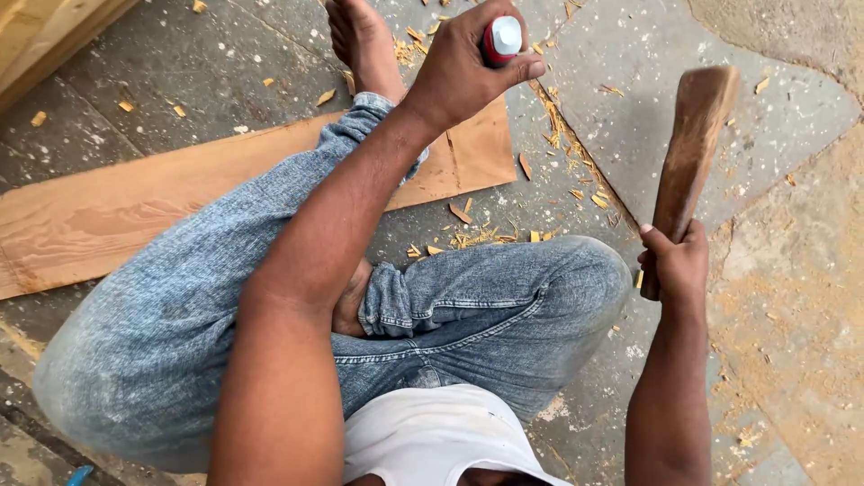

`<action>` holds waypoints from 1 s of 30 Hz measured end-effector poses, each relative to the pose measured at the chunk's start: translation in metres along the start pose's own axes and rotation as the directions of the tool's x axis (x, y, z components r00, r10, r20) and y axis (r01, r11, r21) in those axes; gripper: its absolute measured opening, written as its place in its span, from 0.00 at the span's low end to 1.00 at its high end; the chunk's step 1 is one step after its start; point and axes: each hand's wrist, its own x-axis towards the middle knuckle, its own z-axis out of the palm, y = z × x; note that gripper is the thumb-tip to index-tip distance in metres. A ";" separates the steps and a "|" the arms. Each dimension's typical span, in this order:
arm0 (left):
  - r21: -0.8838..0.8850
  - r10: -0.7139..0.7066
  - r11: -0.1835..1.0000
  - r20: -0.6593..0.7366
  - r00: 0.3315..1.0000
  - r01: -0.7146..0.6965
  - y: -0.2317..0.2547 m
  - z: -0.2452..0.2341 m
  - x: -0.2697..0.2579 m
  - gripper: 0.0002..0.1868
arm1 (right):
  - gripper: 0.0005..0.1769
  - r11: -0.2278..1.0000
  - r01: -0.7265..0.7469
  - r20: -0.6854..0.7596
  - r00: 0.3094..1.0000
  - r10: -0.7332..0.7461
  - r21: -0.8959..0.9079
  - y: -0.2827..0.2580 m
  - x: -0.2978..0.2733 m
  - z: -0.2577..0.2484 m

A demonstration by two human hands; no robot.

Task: Carving a piece of wood using a chisel and a wooden mallet while sitting on the floor.

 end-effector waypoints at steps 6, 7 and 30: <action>0.047 -0.011 0.999 0.035 0.999 0.010 -0.002 0.001 -0.003 0.18 | 0.21 0.980 0.165 0.008 0.986 -0.167 0.111 -0.038 -0.030 -0.005; 0.052 -0.010 0.999 0.051 0.999 0.008 -0.004 0.001 -0.003 0.18 | 0.20 0.975 0.190 0.008 0.981 -0.192 0.113 -0.044 -0.036 -0.004; 0.135 -0.006 0.991 0.035 0.999 0.002 -0.016 0.002 -0.004 0.20 | 0.26 0.887 0.343 0.081 0.920 -0.384 0.309 -0.104 -0.096 -0.007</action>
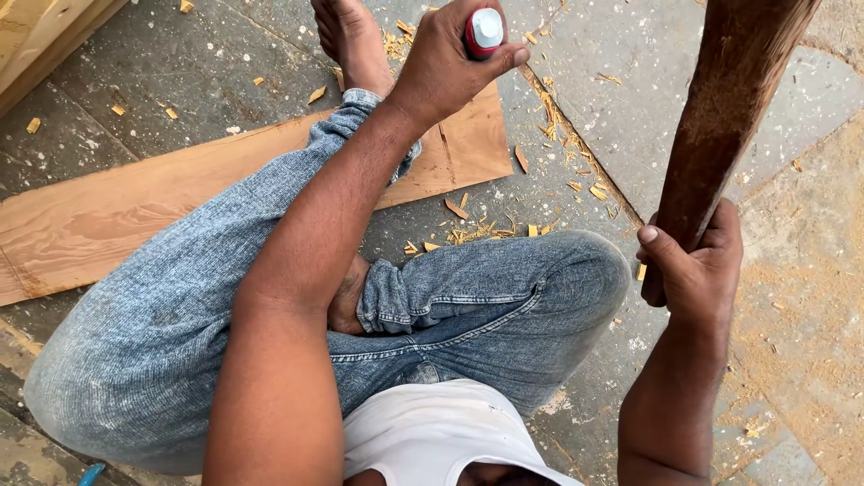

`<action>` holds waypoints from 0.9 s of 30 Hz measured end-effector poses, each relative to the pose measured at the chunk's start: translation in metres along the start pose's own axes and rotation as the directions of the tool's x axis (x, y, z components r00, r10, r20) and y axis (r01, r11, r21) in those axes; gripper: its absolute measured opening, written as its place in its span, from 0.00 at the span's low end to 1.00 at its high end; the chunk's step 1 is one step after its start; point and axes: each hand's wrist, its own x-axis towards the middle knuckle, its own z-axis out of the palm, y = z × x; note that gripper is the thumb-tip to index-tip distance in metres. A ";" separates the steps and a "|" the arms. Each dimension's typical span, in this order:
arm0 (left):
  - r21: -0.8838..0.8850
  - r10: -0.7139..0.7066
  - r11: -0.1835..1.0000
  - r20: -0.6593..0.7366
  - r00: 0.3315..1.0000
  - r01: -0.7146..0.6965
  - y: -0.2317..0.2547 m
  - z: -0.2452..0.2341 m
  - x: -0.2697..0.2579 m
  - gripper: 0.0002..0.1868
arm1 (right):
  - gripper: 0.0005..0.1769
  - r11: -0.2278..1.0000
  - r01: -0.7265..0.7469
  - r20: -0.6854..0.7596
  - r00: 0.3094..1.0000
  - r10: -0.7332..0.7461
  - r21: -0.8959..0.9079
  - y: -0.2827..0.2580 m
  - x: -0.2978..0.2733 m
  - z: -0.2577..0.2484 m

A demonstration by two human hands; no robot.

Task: Carving a piece of wood using a chisel and a wooden mallet while sitting on the floor.

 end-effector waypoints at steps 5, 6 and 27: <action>-0.020 -0.035 0.999 0.009 0.999 0.035 0.005 -0.001 0.002 0.19 | 0.27 0.993 0.109 0.066 0.991 -0.112 0.054 -0.014 -0.001 0.003; -0.019 -0.035 0.999 0.008 0.999 0.035 0.006 -0.001 0.002 0.19 | 0.27 0.992 0.110 0.067 0.991 -0.113 0.055 -0.014 0.000 0.004; -0.007 -0.040 0.999 0.017 0.999 0.040 -0.005 -0.003 0.007 0.16 | 0.46 0.982 0.154 0.211 0.962 -0.175 0.110 -0.049 0.004 0.011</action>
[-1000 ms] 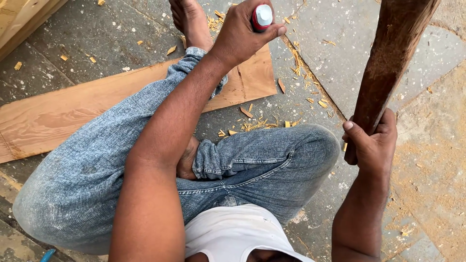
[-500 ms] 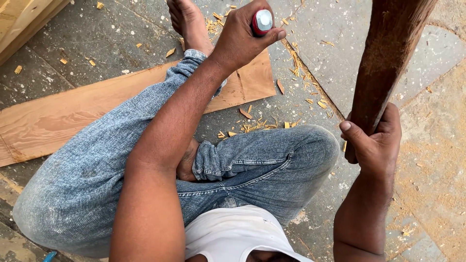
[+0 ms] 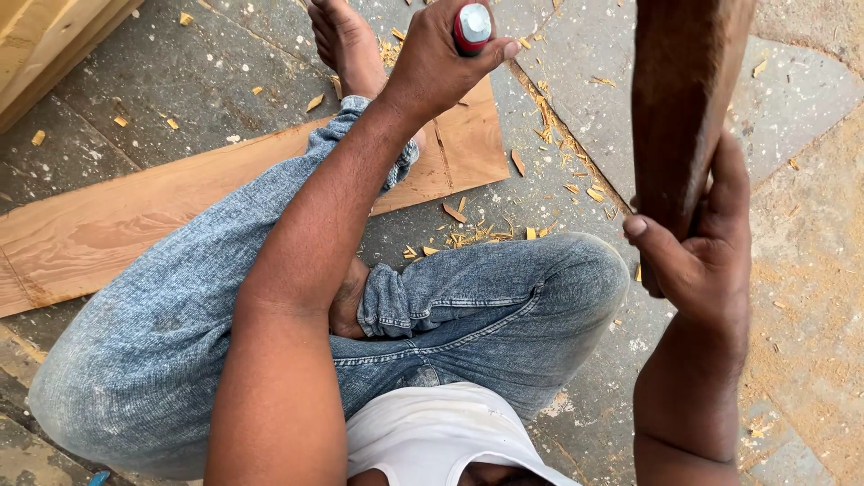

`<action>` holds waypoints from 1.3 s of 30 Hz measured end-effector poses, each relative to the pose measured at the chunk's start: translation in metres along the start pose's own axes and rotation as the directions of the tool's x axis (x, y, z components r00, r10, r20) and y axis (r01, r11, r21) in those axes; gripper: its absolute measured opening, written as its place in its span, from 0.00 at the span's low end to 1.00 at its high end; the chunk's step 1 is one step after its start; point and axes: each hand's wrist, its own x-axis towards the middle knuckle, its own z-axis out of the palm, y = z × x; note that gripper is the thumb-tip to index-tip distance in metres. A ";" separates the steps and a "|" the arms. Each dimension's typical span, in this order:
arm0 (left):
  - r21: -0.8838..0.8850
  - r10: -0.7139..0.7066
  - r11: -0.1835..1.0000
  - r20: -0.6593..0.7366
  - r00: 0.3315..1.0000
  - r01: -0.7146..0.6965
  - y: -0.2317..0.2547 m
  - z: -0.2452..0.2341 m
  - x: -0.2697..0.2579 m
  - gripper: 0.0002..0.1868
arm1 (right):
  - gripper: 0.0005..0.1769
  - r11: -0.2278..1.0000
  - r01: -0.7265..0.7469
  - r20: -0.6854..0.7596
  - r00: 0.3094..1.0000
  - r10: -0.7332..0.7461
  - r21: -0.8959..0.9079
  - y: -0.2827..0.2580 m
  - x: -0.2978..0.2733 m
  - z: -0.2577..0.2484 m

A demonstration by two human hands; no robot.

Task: Carving a piece of wood using a chisel and a wooden mallet while sitting on the floor.

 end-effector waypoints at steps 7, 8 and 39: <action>-0.012 -0.043 0.999 -0.002 0.999 0.043 0.007 -0.005 0.004 0.16 | 0.53 0.920 0.354 0.052 0.935 -0.350 -0.167 -0.076 0.031 0.045; -0.017 -0.077 0.997 0.006 0.997 0.077 0.007 -0.005 0.005 0.16 | 0.54 0.853 0.444 0.060 0.893 -0.446 -0.274 -0.089 0.038 0.055; -0.014 -0.167 0.986 0.001 0.986 0.167 -0.011 -0.005 -0.009 0.13 | 0.43 0.829 0.404 0.293 0.906 -0.305 -0.387 -0.076 0.084 0.091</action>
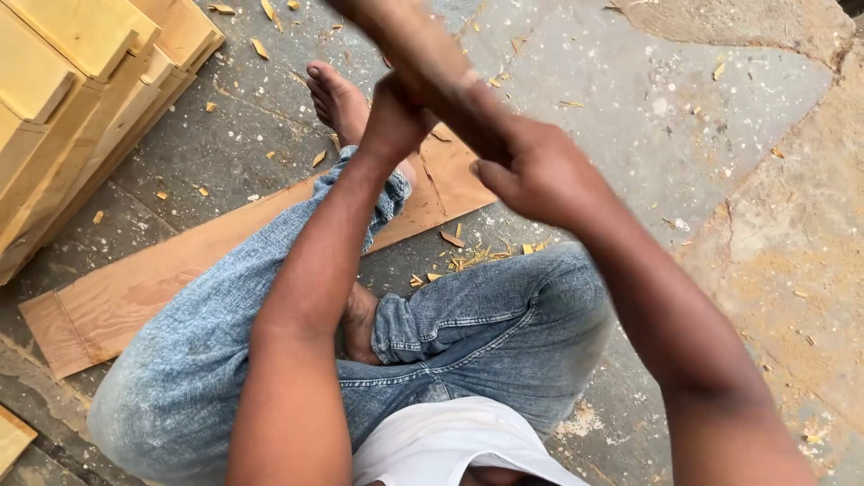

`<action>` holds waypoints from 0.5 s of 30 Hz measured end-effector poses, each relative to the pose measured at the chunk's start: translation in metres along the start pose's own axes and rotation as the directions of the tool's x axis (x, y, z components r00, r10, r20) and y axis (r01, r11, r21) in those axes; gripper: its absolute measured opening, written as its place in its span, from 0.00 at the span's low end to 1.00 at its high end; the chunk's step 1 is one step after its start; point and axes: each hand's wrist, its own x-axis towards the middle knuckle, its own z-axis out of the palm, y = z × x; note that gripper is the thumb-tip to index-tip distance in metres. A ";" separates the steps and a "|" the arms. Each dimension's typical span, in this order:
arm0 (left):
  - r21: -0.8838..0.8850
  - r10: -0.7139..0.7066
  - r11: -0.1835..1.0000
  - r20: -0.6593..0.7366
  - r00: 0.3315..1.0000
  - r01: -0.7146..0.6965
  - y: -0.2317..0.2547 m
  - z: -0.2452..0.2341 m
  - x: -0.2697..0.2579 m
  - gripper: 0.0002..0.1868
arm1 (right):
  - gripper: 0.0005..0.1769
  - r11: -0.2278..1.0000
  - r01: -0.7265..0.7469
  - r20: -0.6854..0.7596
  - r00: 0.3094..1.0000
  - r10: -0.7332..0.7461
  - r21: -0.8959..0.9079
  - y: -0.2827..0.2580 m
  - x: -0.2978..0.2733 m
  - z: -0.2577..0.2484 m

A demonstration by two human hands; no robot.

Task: Carving a piece of wood using a chisel and a wooden mallet while sitting on the floor.

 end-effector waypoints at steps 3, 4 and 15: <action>0.045 0.106 0.994 -0.040 0.994 -0.104 0.006 -0.003 0.004 0.13 | 0.47 0.932 -0.261 0.181 0.933 0.311 -0.253 -0.003 0.000 0.001; 0.014 0.079 0.997 -0.084 0.993 -0.078 0.007 0.003 0.003 0.14 | 0.47 0.923 -0.291 0.155 0.930 0.335 -0.252 -0.002 -0.009 -0.002; -0.148 -0.015 0.989 -0.105 0.994 0.000 0.042 0.019 -0.011 0.18 | 0.51 0.957 -0.289 -0.028 0.957 0.289 -0.002 0.032 -0.078 -0.011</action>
